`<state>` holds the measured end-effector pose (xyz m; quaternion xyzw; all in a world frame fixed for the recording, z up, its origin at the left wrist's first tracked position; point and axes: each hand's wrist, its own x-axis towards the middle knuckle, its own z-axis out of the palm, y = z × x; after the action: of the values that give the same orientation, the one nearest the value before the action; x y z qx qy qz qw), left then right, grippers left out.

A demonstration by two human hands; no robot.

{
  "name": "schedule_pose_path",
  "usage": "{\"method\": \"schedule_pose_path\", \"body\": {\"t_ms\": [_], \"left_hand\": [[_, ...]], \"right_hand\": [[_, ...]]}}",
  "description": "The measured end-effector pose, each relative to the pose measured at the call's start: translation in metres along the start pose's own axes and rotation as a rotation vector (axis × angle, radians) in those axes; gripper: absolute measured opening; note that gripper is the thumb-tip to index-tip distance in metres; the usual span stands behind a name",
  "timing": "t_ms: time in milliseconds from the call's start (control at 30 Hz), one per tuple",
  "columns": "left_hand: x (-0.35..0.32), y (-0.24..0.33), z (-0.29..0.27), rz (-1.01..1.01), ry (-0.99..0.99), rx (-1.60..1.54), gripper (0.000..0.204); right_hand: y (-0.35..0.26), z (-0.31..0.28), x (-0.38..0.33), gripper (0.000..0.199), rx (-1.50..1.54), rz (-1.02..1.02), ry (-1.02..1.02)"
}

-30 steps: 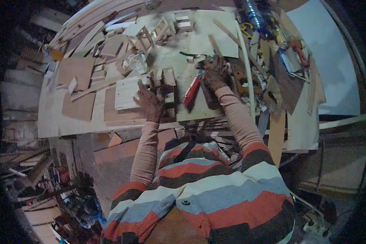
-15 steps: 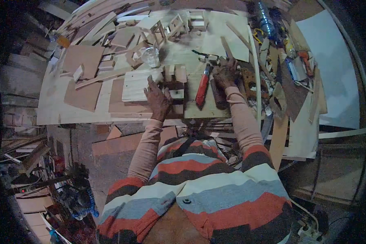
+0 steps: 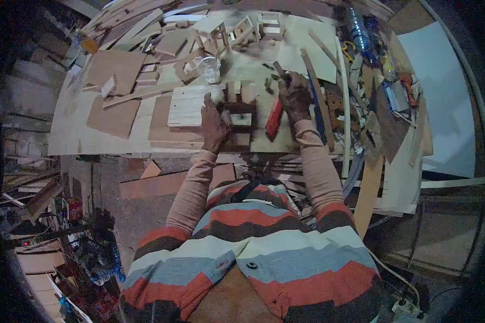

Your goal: Assembling and gluing small wooden structures on a cluttered workbench.

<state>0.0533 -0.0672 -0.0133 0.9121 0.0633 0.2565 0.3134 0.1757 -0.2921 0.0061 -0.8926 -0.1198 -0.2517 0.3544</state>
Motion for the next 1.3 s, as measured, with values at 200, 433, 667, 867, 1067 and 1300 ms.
{"method": "schedule_pose_path", "body": {"t_ms": [200,433,667,867,1067,1300], "left_hand": [[-0.004,-0.011,0.004,0.057,0.044,-0.046,0.068],[0.000,0.007,-0.011,-0.068,0.086,-0.250,0.058],[0.018,0.003,-0.014,-0.163,0.082,-0.494,0.042],[0.035,-0.014,-0.002,-0.301,0.053,-0.616,0.033],[0.047,-0.014,-0.004,-0.292,-0.037,-0.690,0.031],[0.043,-0.002,-0.007,-0.340,0.023,-0.830,0.025]], "right_hand": [[-0.013,-0.012,-0.003,0.023,0.105,-0.086,-0.056],[-0.075,-0.016,-0.039,0.020,0.117,-0.331,-0.161],[-0.089,0.011,-0.042,0.026,-0.018,-0.336,-0.120],[-0.096,0.019,-0.043,0.026,-0.073,-0.343,-0.046],[-0.097,0.020,-0.040,0.031,-0.106,-0.361,-0.043],[-0.082,0.012,-0.045,0.039,0.068,-0.285,0.043]]}}
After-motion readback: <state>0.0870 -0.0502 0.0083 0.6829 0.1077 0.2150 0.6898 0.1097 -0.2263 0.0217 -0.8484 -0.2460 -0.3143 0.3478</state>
